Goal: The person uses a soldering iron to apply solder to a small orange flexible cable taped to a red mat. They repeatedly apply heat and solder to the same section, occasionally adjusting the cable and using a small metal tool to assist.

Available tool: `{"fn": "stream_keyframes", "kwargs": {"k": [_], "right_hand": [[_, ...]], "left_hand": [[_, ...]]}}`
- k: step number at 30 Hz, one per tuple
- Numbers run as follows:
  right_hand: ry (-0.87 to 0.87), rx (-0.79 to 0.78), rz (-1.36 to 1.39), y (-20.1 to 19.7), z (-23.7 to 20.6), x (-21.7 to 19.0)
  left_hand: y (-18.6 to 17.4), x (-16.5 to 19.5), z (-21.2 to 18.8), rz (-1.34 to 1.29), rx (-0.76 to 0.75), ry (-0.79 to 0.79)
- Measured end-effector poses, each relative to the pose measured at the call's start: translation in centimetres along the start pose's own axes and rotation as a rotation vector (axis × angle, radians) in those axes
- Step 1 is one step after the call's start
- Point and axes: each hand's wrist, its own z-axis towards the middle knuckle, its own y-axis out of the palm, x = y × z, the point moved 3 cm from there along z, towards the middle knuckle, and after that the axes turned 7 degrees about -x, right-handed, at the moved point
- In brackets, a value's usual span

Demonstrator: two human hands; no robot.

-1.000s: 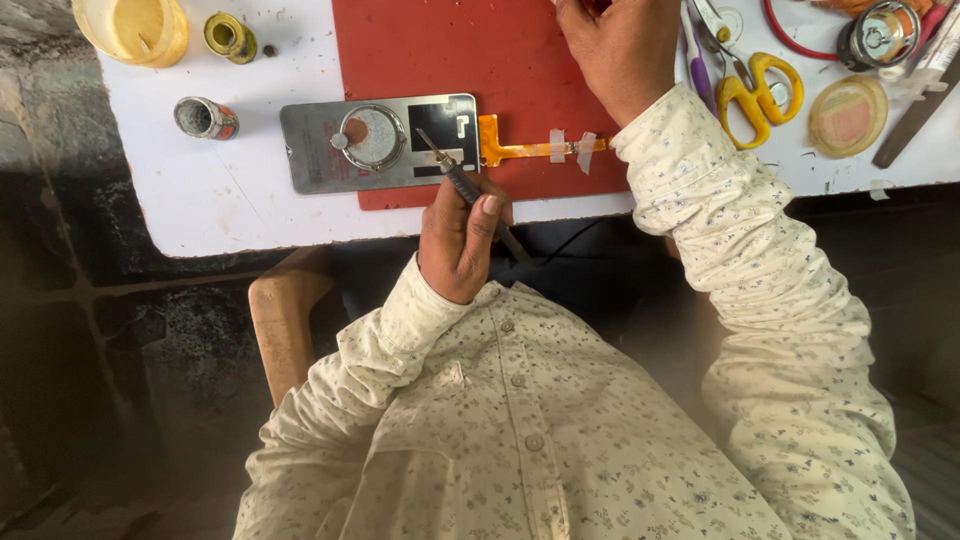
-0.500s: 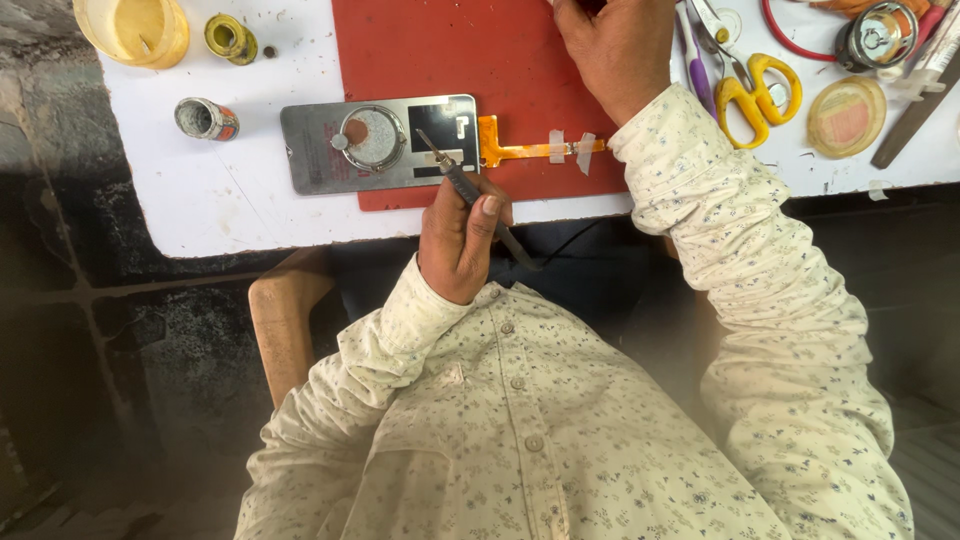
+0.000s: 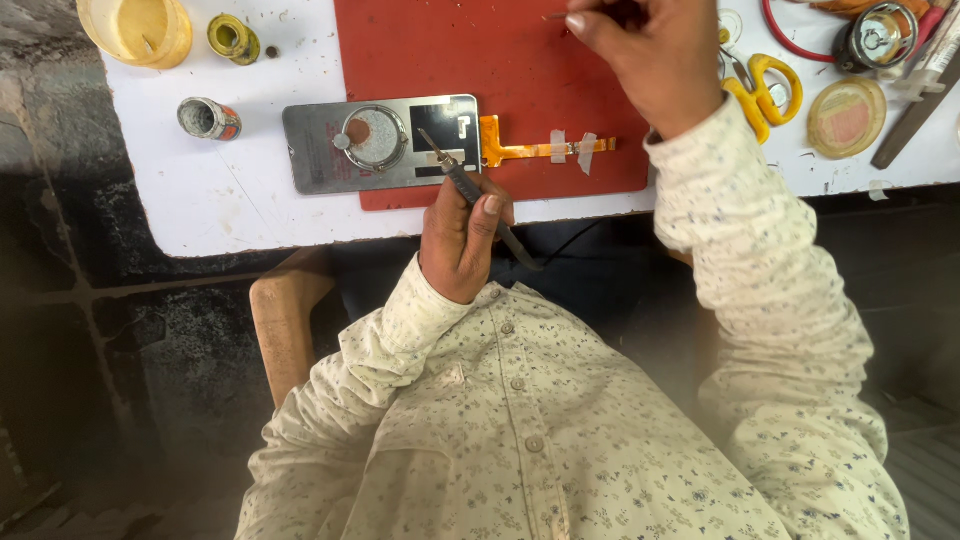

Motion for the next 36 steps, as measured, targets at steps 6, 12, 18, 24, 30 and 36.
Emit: {"fn": "stream_keyframes", "kwargs": {"k": [6, 12, 18, 24, 30, 36], "right_hand": [[0.184, 0.102, -0.001, -0.8, -7.1, -2.3], [0.208, 0.310, -0.113, 1.7, -11.7, -3.6], [0.058, 0.318, -0.270, 3.0, -11.9, -2.9], [0.042, 0.293, -0.318, 3.3, -11.7, -2.5], [0.041, 0.291, -0.354, 3.4, -11.6, -2.6], [0.028, 0.292, -0.381, 3.6, -11.5, -2.5]], "left_hand": [[0.1, 0.4, -0.2, 0.054, 0.005, 0.033], [1.2, 1.5, 0.4, 0.233, -0.122, -0.005], [2.2, 3.0, 1.7, 0.374, -0.155, 0.112], [2.4, 2.9, 1.9, 0.404, -0.144, 0.060], [2.7, 2.6, 1.7, 0.492, -0.121, 0.112], [2.5, 2.4, 1.6, 0.476, -0.132, 0.088]]}}
